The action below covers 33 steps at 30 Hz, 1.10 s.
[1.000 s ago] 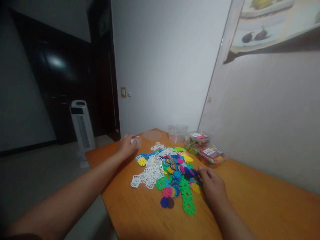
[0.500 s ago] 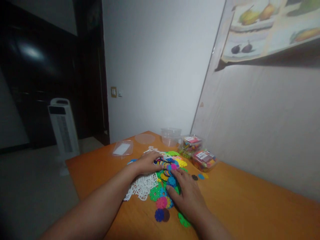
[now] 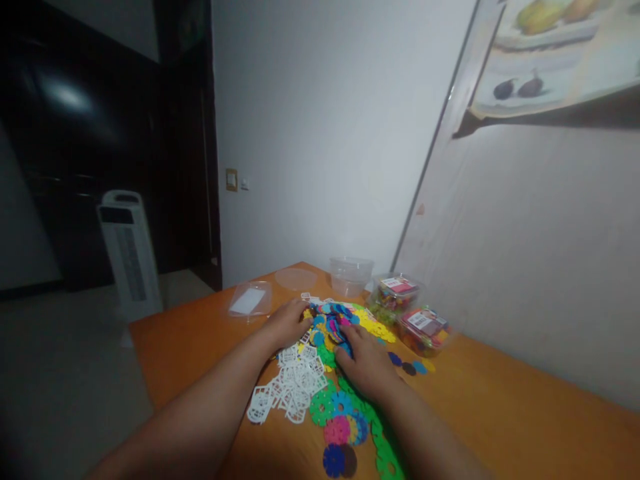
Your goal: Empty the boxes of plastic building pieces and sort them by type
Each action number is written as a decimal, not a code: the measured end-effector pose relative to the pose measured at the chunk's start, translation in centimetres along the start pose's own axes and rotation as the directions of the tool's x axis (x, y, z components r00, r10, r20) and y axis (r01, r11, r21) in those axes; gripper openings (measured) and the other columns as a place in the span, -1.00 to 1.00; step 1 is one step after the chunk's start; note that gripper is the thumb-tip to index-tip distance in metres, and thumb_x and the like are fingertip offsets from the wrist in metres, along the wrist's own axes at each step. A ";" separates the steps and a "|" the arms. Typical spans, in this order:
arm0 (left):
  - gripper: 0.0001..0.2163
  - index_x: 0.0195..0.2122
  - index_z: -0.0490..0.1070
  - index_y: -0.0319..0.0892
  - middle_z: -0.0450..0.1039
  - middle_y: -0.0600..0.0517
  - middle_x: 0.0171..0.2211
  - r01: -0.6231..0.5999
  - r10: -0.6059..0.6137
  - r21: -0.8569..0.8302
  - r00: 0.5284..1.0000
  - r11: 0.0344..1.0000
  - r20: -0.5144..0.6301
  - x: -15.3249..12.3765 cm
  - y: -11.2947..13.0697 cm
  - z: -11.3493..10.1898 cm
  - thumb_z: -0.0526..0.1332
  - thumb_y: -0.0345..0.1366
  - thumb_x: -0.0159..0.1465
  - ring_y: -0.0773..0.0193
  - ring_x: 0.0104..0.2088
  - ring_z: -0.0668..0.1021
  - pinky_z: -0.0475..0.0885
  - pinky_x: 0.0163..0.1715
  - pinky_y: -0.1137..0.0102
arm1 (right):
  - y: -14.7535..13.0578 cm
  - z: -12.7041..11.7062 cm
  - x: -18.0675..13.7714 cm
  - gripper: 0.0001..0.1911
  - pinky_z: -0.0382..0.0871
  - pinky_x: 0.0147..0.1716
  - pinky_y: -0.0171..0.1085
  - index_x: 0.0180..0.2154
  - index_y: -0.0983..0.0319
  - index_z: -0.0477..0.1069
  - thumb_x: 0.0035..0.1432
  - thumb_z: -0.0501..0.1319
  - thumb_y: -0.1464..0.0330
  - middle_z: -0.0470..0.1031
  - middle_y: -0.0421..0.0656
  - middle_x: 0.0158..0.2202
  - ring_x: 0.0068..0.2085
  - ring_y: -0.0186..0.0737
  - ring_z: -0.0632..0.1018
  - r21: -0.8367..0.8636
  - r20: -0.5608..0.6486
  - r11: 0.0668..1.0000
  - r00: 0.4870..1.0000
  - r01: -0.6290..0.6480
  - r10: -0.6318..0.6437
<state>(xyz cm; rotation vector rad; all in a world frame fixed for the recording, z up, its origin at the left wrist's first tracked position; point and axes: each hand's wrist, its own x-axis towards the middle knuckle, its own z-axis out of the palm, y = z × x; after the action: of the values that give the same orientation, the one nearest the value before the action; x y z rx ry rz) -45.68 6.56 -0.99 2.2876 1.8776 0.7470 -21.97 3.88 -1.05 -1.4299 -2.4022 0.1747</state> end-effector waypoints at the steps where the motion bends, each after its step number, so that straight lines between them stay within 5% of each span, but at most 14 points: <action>1: -0.59 0.16 0.39 -0.18 0.45 -0.17 0.12 0.015 -0.015 0.011 1.000 1.000 -0.003 0.0 0.0 0.0 0.14 -0.20 0.31 0.00 0.11 0.49 0.37 0.10 0.22 | -0.3 0.0 0.1 -0.42 0.23 0.22 -0.04 0.30 0.21 0.30 0.31 0.09 0.18 0.37 0.03 0.25 0.22 0.03 0.41 -0.001 0.004 1.000 1.000 0.011 -0.011; 9: -0.57 0.24 0.30 -0.22 0.40 -0.20 0.21 0.040 -0.037 0.042 0.997 0.998 -0.061 0.1 0.7 -0.4 0.05 -0.34 0.35 -0.01 0.17 0.45 0.30 0.17 0.18 | -0.5 -1.4 -1.7 -0.48 0.30 0.17 0.05 0.21 0.15 0.43 0.32 0.14 0.09 0.44 0.00 0.22 0.19 0.09 0.45 0.022 0.040 0.990 0.990 0.137 -0.138; 13: -0.63 0.14 0.38 -0.18 0.46 -0.15 0.12 -0.009 0.017 0.062 0.992 0.998 -0.128 0.0 1.3 -0.7 0.08 -0.39 0.31 0.02 0.12 0.47 0.31 0.12 0.19 | 1.5 -2.8 -2.2 -0.54 0.36 0.11 0.00 0.12 0.13 0.48 0.32 0.15 0.06 0.53 -0.04 0.10 0.11 0.02 0.50 0.078 -0.122 0.986 0.983 0.146 -0.136; 19: -0.65 0.09 0.40 -0.19 0.46 -0.13 0.05 -0.143 0.145 0.029 0.960 0.989 -0.240 0.0 1.9 -0.6 0.09 -0.40 0.28 0.06 0.06 0.46 0.32 0.11 0.20 | 9.4 -6.5 -1.1 -0.51 0.42 -0.07 -0.02 0.06 0.23 0.50 0.34 0.06 0.07 0.58 0.05 -0.04 -0.05 0.06 0.56 0.021 -0.414 0.981 0.892 -0.191 0.183; 24: -0.63 0.10 0.40 -0.17 0.45 -0.11 0.05 -0.246 0.234 -0.006 0.929 0.969 -0.288 0.0 2.5 -0.7 0.11 -0.41 0.28 0.07 0.09 0.43 0.30 0.15 0.18 | 12.7 -8.4 -1.8 -0.50 0.36 -0.11 -0.09 0.00 0.24 0.54 0.21 0.21 0.03 0.57 0.07 -0.08 -0.08 0.05 0.54 -0.272 -0.212 0.950 0.973 -0.153 0.096; 33: -0.64 0.10 0.43 -0.15 0.46 -0.12 0.05 -0.299 0.282 -0.016 0.916 0.954 -0.286 -0.2 2.8 -0.6 0.13 -0.41 0.27 0.05 0.09 0.44 0.32 0.15 0.14 | 12.6 -8.5 -3.0 -0.54 0.31 -0.25 -0.17 -0.07 0.15 0.57 0.43 -0.04 0.11 0.56 -0.03 -0.14 -0.14 -0.03 0.53 -0.497 -0.108 0.866 0.994 -0.055 0.001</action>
<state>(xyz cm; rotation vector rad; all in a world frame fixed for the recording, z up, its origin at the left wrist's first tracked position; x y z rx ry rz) -43.47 5.59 0.55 2.5694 1.5960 1.2078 -7.31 6.83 2.74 -1.6323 -2.4419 -0.5482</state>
